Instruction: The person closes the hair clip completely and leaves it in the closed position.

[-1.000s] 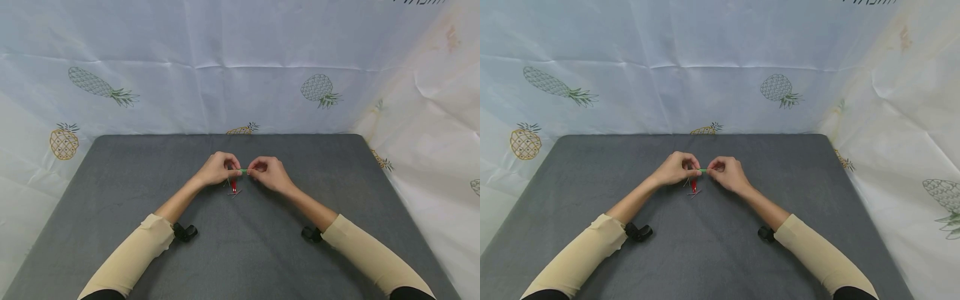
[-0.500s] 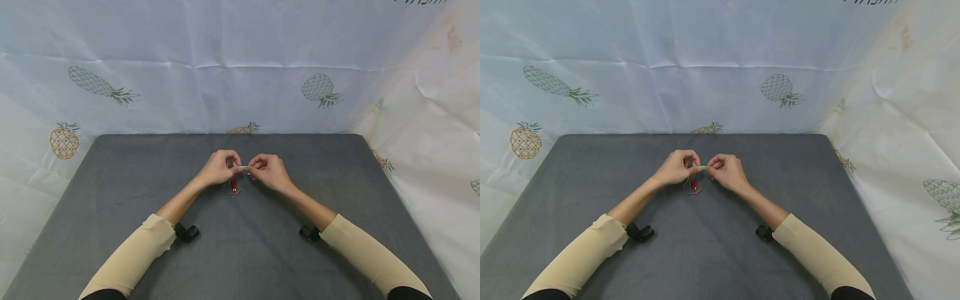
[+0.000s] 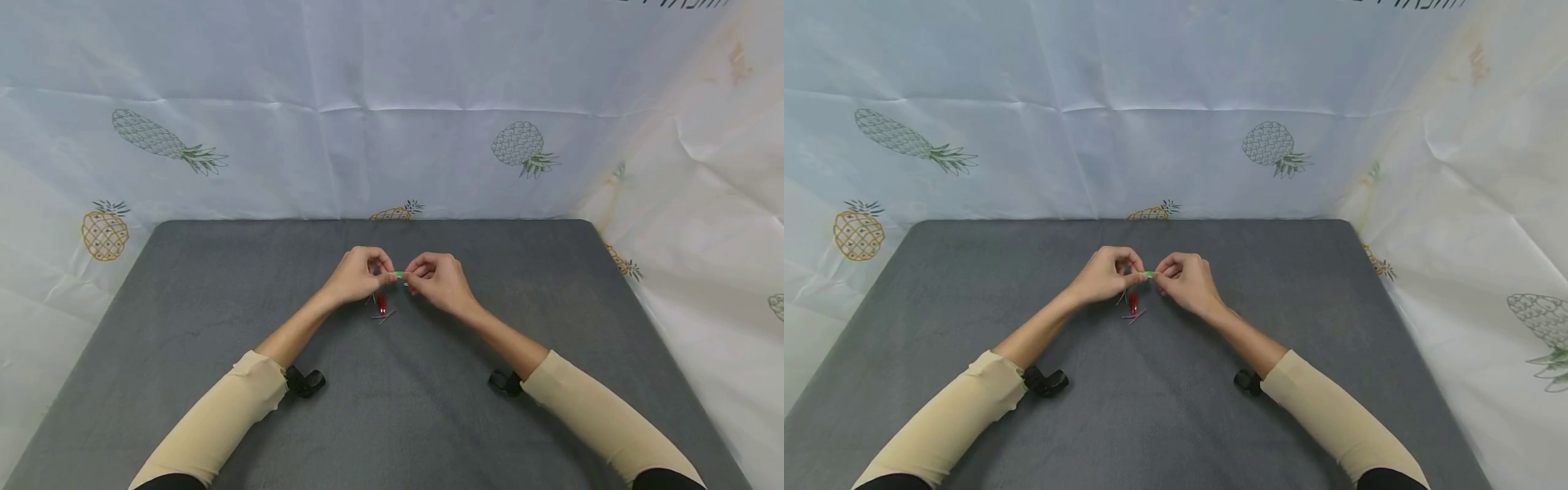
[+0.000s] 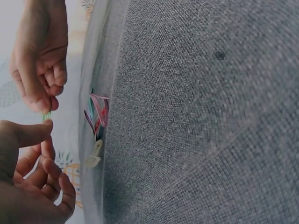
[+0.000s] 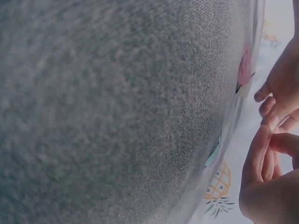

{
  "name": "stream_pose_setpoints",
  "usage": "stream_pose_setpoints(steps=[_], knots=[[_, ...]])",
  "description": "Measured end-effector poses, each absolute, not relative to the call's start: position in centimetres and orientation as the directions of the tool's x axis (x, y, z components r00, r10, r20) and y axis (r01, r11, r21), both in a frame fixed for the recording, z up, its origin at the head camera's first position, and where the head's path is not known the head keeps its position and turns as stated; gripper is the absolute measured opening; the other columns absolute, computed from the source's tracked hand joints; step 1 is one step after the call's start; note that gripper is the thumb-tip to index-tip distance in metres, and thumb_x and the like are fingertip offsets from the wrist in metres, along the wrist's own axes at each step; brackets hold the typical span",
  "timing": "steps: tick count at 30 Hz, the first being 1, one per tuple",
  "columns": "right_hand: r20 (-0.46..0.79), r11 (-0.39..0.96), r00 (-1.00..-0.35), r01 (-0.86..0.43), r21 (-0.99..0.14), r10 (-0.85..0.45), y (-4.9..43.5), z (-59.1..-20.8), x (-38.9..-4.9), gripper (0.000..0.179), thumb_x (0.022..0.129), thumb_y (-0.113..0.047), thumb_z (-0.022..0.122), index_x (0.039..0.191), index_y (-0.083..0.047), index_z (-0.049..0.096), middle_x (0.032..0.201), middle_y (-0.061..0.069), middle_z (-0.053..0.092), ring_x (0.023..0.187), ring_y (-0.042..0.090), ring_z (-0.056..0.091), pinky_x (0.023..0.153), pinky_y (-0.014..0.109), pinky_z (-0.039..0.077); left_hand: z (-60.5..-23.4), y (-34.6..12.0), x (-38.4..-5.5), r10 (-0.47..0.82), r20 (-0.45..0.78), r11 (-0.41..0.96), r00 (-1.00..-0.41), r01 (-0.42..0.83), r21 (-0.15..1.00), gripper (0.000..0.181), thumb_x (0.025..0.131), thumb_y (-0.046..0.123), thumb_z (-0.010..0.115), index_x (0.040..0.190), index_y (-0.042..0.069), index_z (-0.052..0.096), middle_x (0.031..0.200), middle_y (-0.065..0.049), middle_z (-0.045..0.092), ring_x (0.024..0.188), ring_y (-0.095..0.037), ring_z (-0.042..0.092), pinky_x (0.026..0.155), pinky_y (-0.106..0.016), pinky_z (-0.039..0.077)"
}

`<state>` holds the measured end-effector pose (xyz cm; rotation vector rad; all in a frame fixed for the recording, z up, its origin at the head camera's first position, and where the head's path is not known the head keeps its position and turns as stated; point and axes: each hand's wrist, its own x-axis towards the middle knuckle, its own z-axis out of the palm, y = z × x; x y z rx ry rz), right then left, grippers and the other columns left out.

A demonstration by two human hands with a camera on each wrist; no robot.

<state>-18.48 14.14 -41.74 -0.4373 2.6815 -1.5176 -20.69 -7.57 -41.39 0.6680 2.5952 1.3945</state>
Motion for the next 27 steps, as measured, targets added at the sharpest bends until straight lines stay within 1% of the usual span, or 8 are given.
stream_pose_setpoints(steps=[9, 12, 15, 17, 20, 23, 27], knots=[[0.112, 0.462, -0.956, -0.232, -0.856, -0.272, 14.37, -41.79, -18.57, 0.008, 0.1, -0.009, 0.076, 0.102, -0.001, 0.077, 0.088, 0.016, 0.081, 0.075, 0.032, 0.079, 0.062, 0.024, 0.058, -41.45, -7.8, -20.77, 0.434, 0.054, 0.453, -0.899, 0.27, 0.85, 0.006, 0.098, 0.011, 0.078, 0.1, 0.005, 0.078, 0.089, -0.009, 0.074, 0.057, -0.009, 0.042, 0.056, -0.024, 0.035], [0.121, 0.455, -0.953, -0.242, -0.857, -0.277, 14.47, -41.82, -18.62, 0.008, 0.101, -0.009, 0.077, 0.103, -0.001, 0.076, 0.091, 0.017, 0.081, 0.077, 0.031, 0.08, 0.065, 0.025, 0.06, -41.39, -7.91, -20.72, 0.434, 0.027, 0.437, -0.901, 0.237, 0.868, 0.008, 0.1, 0.012, 0.076, 0.101, 0.005, 0.078, 0.089, -0.01, 0.074, 0.058, -0.01, 0.046, 0.058, -0.025, 0.038], [0.122, 0.442, -0.953, -0.238, -0.865, -0.276, 14.57, -41.77, -18.67, 0.009, 0.101, -0.009, 0.077, 0.104, 0.0, 0.076, 0.094, 0.019, 0.081, 0.08, 0.03, 0.081, 0.07, 0.028, 0.063, -41.29, -7.99, -20.64, 0.431, -0.007, 0.424, -0.902, 0.196, 0.884, 0.012, 0.103, 0.015, 0.073, 0.104, 0.004, 0.078, 0.094, -0.015, 0.076, 0.067, -0.017, 0.059, 0.065, -0.026, 0.045], [0.118, 0.431, -0.955, -0.231, -0.872, -0.272, 14.61, -41.77, -18.72, 0.01, 0.101, -0.009, 0.077, 0.105, 0.0, 0.076, 0.096, 0.02, 0.081, 0.082, 0.03, 0.081, 0.074, 0.033, 0.066, -41.23, -8.01, -20.6, 0.429, -0.024, 0.42, -0.903, 0.176, 0.89, 0.017, 0.105, 0.018, 0.07, 0.107, 0.003, 0.079, 0.099, -0.019, 0.078, 0.078, -0.025, 0.067, 0.072, -0.028, 0.049], [0.114, 0.414, -0.957, -0.221, -0.883, -0.268, 14.68, -41.81, -18.76, 0.01, 0.101, -0.008, 0.077, 0.105, 0.001, 0.076, 0.096, 0.021, 0.082, 0.084, 0.033, 0.082, 0.078, 0.042, 0.067, -41.26, -8.03, -20.61, 0.423, -0.045, 0.42, -0.905, 0.152, 0.895, 0.025, 0.108, 0.022, 0.068, 0.111, 0.0, 0.08, 0.104, -0.022, 0.08, 0.094, -0.034, 0.073, 0.082, -0.032, 0.052], [0.112, 0.405, -0.957, -0.218, -0.888, -0.269, 14.75, -41.95, -18.78, 0.011, 0.101, -0.008, 0.077, 0.106, 0.002, 0.076, 0.097, 0.022, 0.082, 0.085, 0.035, 0.082, 0.08, 0.048, 0.067, -41.29, -8.05, -20.61, 0.416, -0.063, 0.427, -0.907, 0.134, 0.894, 0.032, 0.109, 0.027, 0.067, 0.112, -0.001, 0.08, 0.105, -0.021, 0.081, 0.102, -0.034, 0.074, 0.089, -0.036, 0.053], [0.115, 0.407, -0.955, -0.224, -0.885, -0.275, 14.74, -42.06, -18.74, 0.011, 0.101, -0.009, 0.077, 0.107, 0.001, 0.076, 0.098, 0.021, 0.082, 0.086, 0.035, 0.082, 0.081, 0.048, 0.067, -41.28, -8.13, -20.63, 0.41, -0.081, 0.434, -0.908, 0.116, 0.894, 0.033, 0.109, 0.03, 0.067, 0.111, -0.001, 0.081, 0.105, -0.019, 0.081, 0.104, -0.031, 0.073, 0.095, -0.04, 0.053]])
